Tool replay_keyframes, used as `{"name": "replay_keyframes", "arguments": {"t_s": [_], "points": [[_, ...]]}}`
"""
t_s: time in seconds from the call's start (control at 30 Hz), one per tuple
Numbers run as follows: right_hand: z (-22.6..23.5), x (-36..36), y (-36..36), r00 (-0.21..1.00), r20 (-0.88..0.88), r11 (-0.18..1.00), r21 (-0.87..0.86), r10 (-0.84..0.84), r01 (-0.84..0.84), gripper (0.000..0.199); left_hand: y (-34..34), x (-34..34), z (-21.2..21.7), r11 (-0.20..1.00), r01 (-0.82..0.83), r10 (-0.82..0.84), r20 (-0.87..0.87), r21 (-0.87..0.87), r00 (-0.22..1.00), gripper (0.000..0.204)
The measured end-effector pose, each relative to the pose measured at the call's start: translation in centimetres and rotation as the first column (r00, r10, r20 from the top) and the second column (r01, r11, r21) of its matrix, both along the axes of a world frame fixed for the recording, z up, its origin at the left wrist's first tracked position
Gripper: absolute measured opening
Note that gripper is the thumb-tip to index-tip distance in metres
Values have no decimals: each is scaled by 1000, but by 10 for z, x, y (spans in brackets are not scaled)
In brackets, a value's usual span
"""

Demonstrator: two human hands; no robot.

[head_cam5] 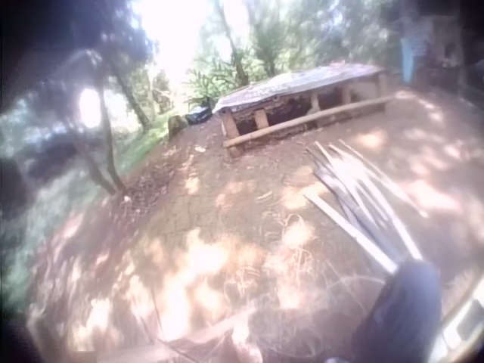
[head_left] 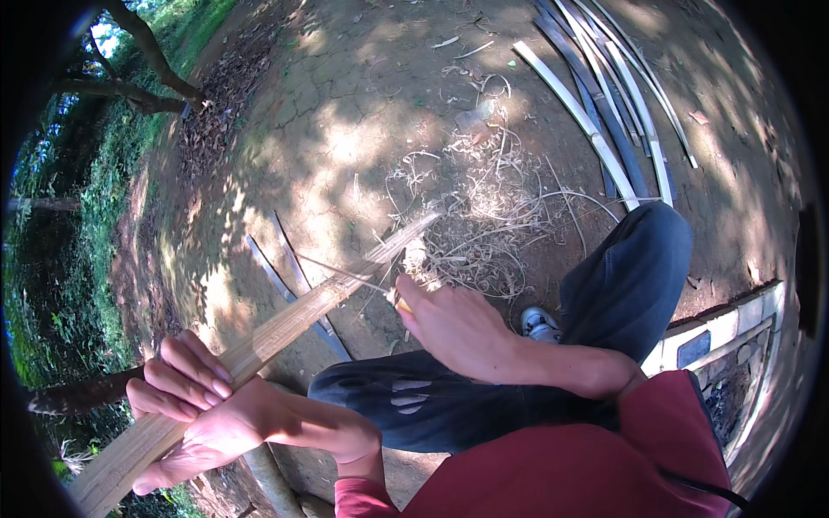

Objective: The person shaves a piece of bamboo using a knife while holding it by hand. They repeatedly scrape the surface of the bamboo strip, creating wood shavings on the ground.

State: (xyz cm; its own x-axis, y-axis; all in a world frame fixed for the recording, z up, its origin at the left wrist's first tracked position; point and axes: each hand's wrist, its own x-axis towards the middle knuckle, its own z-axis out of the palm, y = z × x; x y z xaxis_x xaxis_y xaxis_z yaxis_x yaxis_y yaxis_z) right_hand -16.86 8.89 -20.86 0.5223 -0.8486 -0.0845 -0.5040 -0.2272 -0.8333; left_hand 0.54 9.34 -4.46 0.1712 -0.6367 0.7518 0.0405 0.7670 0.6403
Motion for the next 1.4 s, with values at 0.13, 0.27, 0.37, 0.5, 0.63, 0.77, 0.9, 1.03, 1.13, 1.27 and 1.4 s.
{"name": "replay_keyframes", "arguments": {"t_s": [0.13,0.27,0.37,0.5,0.63,0.77,0.9,1.03,1.13,1.27,1.4], "points": [[-28,2,11,996,-12,992,86,-87,88,25,0,-11,-2,1000,-1,0,-42,-17,999,71],[-31,-8,4,998,-33,992,113,-51,55,25,3,-7,2,1000,28,-28,3,-6,1000,71],[14,-13,7,1000,-17,987,161,25,-22,25,-5,-15,-1,998,66,-66,17,-21,998,73],[-66,-10,2,990,-42,985,100,-137,140,26,-9,15,10,954,291,-300,272,76,914,51],[-5,-18,3,997,50,990,130,-53,46,25,-6,11,7,948,312,-316,271,58,909,38],[-32,-12,7,991,58,984,139,-123,114,27,-8,14,4,938,341,-346,240,63,907,38],[-56,-10,-1,994,1,988,102,-112,112,27,2,-16,2,988,154,-154,9,-24,988,74],[-3,-17,12,995,98,992,128,-30,17,25,-5,2,-2,953,303,-301,124,0,946,68],[-52,-2,10,993,-17,982,147,-117,119,25,9,-4,1,988,150,-155,171,40,973,50],[-38,-6,1,996,-20,994,66,-91,92,26,12,17,0,967,253,-254,115,28,960,59],[-15,-1,17,998,40,994,102,-44,40,27,14,3,-8,976,219,-220,28,19,975,68]]}}
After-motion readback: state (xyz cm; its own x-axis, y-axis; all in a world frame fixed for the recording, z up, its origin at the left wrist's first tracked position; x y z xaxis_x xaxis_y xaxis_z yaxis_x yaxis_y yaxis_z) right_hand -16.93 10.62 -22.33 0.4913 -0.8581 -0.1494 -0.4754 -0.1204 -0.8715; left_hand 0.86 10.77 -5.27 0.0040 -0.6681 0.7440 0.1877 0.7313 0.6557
